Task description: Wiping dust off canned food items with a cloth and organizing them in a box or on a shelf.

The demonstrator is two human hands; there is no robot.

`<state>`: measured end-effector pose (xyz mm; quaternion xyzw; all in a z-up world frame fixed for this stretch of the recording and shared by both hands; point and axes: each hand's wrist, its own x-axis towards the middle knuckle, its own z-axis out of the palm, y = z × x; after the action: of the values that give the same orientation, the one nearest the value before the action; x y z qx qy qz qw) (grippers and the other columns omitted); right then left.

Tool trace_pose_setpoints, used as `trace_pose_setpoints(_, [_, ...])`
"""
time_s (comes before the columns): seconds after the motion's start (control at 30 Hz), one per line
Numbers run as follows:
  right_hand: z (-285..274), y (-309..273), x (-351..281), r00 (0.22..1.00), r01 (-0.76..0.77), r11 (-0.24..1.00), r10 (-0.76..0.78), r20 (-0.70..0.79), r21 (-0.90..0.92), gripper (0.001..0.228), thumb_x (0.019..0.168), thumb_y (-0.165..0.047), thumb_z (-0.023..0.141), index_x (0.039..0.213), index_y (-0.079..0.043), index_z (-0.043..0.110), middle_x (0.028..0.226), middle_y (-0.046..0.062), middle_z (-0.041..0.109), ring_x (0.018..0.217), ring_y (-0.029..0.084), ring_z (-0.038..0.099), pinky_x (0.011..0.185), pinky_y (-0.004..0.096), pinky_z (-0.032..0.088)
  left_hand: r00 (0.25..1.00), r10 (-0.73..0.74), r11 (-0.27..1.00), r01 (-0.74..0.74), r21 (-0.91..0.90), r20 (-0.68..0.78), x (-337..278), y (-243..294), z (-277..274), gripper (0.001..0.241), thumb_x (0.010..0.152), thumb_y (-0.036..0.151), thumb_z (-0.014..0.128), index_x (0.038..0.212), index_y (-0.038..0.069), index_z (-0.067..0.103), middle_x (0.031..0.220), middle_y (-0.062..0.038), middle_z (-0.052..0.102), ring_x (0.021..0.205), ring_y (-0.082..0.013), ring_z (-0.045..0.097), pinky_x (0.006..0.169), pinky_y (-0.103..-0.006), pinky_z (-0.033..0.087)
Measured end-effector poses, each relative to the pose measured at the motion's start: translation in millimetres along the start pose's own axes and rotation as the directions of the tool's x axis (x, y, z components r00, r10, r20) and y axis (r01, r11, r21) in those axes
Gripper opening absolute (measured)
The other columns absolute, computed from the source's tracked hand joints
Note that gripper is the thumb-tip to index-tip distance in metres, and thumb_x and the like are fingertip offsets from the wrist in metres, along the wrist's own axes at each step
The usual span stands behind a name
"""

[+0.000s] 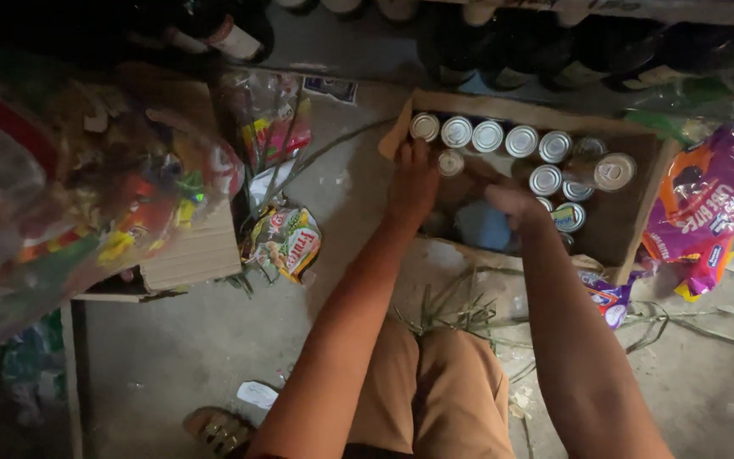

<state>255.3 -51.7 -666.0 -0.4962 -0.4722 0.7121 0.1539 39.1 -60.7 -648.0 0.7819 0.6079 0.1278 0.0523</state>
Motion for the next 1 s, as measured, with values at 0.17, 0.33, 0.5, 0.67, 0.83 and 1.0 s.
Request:
trace_pose_setpoints(0.17, [-8, 23, 13, 0.952, -0.296, 0.952, 0.301, -0.052, 0.075, 0.055, 0.093, -0.017, 0.049, 0.147, -0.009, 0.056, 0.138, 0.011, 0.063, 0.117, 0.025, 0.061, 0.096, 0.044, 0.047, 0.989, -0.106, 0.993, 0.112, -0.049, 0.106, 6, -1, 5, 0.022, 0.090, 0.010, 0.065, 0.108, -0.001, 0.069, 0.123, -0.016, 0.051, 0.112, -0.0363, 0.050, 0.099, -0.0486, 0.046])
trace_pose_setpoints(0.33, [9, -34, -22, 0.916, -0.369, 0.929, 0.367, -0.162, 0.022, 0.048, 0.094, -0.019, 0.056, 0.140, -0.011, 0.060, 0.128, 0.004, 0.066, 0.113, 0.020, 0.059, 0.094, 0.039, 0.048, 0.944, -0.086, 0.996, 0.073, 0.052, 0.320, 12, 11, -39, 0.025, 0.075, 0.003, 0.064, 0.100, 0.003, 0.069, 0.131, -0.011, 0.050, 0.115, -0.0321, 0.049, 0.101, -0.0419, 0.047])
trace_pose_setpoints(0.5, [-1, -28, -45, 0.915, -0.201, 0.933, 0.288, -0.282, 0.300, 0.047, 0.093, -0.014, 0.055, 0.138, -0.003, 0.063, 0.133, 0.013, 0.067, 0.116, 0.025, 0.061, 0.099, 0.038, 0.048, 0.943, -0.124, 0.913, 0.230, -0.337, 0.308, 15, 18, -65, 0.037, 0.092, 0.003, 0.059, 0.127, 0.011, 0.061, 0.136, -0.018, 0.052, 0.113, -0.0414, 0.060, 0.083, -0.0505, 0.054])
trace_pose_setpoints(0.67, [6, -73, -105, 0.944, 0.133, 0.912, 0.003, -0.330, 0.389, 0.065, 0.085, -0.004, 0.047, 0.149, -0.003, 0.052, 0.153, 0.010, 0.055, 0.142, 0.021, 0.048, 0.117, 0.031, 0.035, 0.976, -0.021, 0.836, 0.134, -0.532, 0.215, 28, 44, -72, 0.041, 0.095, 0.014, 0.066, 0.135, 0.015, 0.056, 0.123, -0.017, 0.067, 0.108, -0.0385, 0.067, 0.084, -0.0512, 0.053])
trace_pose_setpoints(0.83, [-9, -78, -142, 0.899, 0.347, 0.738, -0.086, -0.429, 0.579, 0.071, 0.083, -0.001, 0.045, 0.154, 0.001, 0.043, 0.161, 0.011, 0.046, 0.154, 0.023, 0.038, 0.122, 0.033, 0.033, 0.997, 0.078, 0.741, -0.067, -0.668, -0.014, 58, 86, -80, 0.053, 0.086, 0.025, 0.081, 0.131, 0.016, 0.055, 0.120, -0.014, 0.071, 0.104, -0.0335, 0.072, 0.082, -0.0438, 0.057])
trace_pose_setpoints(1.0, [-25, -82, -144, 0.858, 0.383, 0.715, -0.041, -0.512, 0.585, 0.072, 0.084, 0.001, 0.043, 0.156, 0.000, 0.040, 0.161, 0.011, 0.045, 0.151, 0.023, 0.040, 0.120, 0.033, 0.033, 0.984, 0.071, 0.617, 0.083, -0.783, 0.161, 72, 115, -21, 0.058, 0.086, 0.017, 0.081, 0.137, 0.011, 0.053, 0.120, -0.017, 0.070, 0.110, -0.0383, 0.068, 0.088, -0.0456, 0.056])
